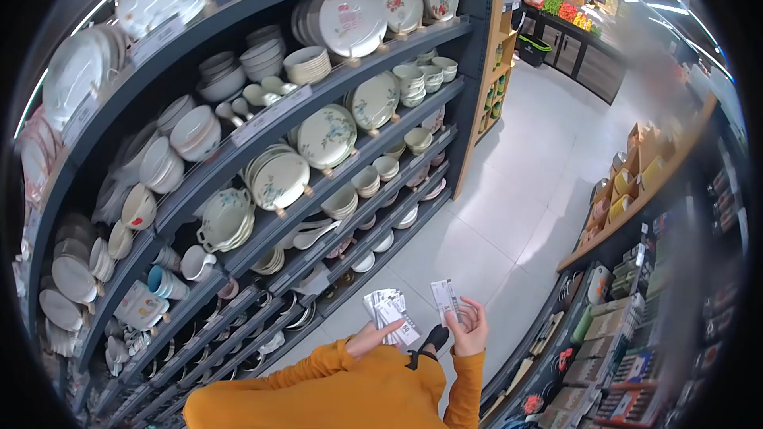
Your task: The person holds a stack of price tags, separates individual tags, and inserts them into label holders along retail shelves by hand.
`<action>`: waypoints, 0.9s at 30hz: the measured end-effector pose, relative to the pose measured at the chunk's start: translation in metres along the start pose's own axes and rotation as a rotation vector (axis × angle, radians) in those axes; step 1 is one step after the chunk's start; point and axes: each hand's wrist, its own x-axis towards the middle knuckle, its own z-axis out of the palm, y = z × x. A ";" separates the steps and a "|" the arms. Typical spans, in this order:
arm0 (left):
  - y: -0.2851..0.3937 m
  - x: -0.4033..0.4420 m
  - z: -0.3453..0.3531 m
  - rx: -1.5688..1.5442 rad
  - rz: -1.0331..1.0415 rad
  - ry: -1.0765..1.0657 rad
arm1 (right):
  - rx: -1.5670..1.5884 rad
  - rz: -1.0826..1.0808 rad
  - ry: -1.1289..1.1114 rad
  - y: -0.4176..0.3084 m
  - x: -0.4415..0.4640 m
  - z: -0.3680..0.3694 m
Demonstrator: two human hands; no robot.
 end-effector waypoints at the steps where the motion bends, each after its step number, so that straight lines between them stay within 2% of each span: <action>1: 0.006 0.015 0.007 -0.021 0.015 0.001 | 0.000 0.009 -0.022 -0.002 0.019 -0.008; 8: 0.064 0.112 0.069 -0.081 0.095 0.017 | -0.089 0.065 -0.216 -0.005 0.152 -0.072; 14: 0.094 0.178 0.093 -0.109 0.100 0.110 | -0.106 0.029 -0.303 -0.018 0.251 -0.085; 19: 0.128 0.229 0.094 -0.224 0.079 0.235 | -0.150 0.035 -0.382 -0.005 0.319 -0.068; 22: 0.154 0.264 0.079 -0.269 0.066 0.205 | -0.239 -0.036 -0.391 -0.012 0.362 -0.051; 27: 0.218 0.319 0.055 -0.316 0.221 0.234 | -0.346 -0.128 -0.443 -0.018 0.457 -0.022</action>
